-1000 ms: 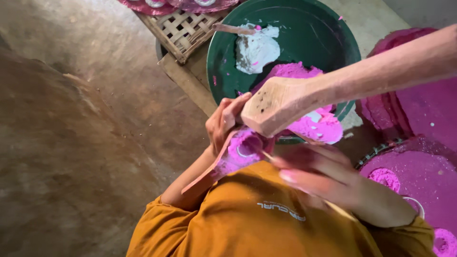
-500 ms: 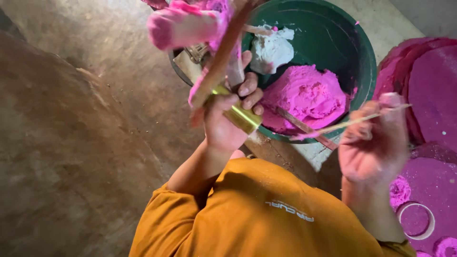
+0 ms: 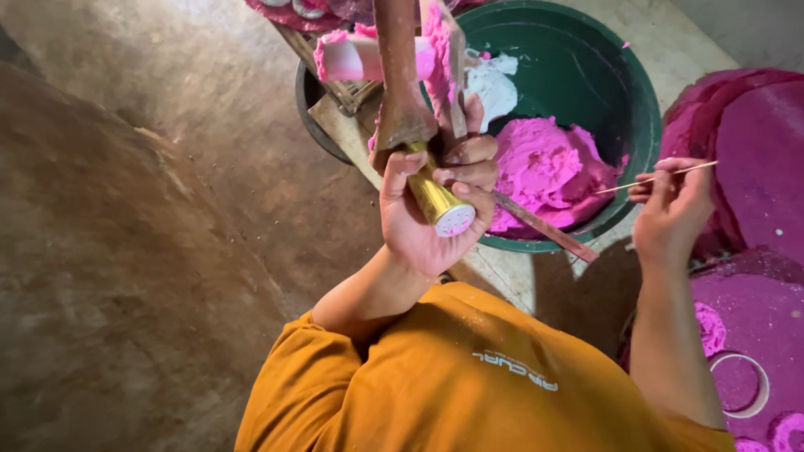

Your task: The person applies a pink paste to circular molds and bases using a wooden tool and thin sticks.

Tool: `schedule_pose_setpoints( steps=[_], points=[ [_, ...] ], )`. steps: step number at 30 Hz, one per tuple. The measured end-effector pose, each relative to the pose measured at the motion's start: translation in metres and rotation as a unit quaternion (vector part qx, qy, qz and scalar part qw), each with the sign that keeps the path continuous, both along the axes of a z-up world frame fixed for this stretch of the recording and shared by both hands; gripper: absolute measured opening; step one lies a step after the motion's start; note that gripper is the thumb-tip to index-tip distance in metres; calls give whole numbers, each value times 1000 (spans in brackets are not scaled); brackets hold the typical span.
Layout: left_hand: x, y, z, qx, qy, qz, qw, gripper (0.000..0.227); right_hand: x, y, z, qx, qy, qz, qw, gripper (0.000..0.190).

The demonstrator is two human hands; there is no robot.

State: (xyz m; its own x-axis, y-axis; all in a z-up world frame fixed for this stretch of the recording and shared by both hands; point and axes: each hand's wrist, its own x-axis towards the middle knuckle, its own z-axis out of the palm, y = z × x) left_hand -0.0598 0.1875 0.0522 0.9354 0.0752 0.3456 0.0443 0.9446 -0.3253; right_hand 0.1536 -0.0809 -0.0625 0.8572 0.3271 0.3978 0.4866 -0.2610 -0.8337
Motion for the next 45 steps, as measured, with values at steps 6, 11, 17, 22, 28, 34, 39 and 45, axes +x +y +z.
schedule_pose_setpoints(
  steps=[6, 11, 17, 22, 28, 34, 39, 45],
  points=[
    [10, -7, 5, -18, 46, -10, 999, 52, -47, 27, 49, -23, -281, -40, 958, 56],
    [9, -8, 8, 2, 61, -19, 998, 55, -122, 84, 65, -5, -372, 154, 915, 56],
    [-7, 7, 7, -2, 57, 25, 998, 57, -144, 110, 78, 44, -320, 324, 889, 47],
    [-22, 19, -4, 19, 60, 77, 995, 58, -158, 132, 77, 85, -175, 330, 924, 51],
    [-33, 48, -18, 15, 48, 76, 996, 56, -154, 145, 72, 54, -247, 392, 885, 29],
    [-39, 111, -43, 113, 98, 123, 981, 54, -161, 164, 68, -192, -230, 360, 884, 55],
    [-31, 140, -79, 247, 263, 182, 915, 64, -116, 131, 61, -357, -209, 194, 889, 46],
    [17, 126, -158, 507, 353, 270, 739, 47, -71, 121, 34, -573, -124, 195, 786, 42]
  ],
)
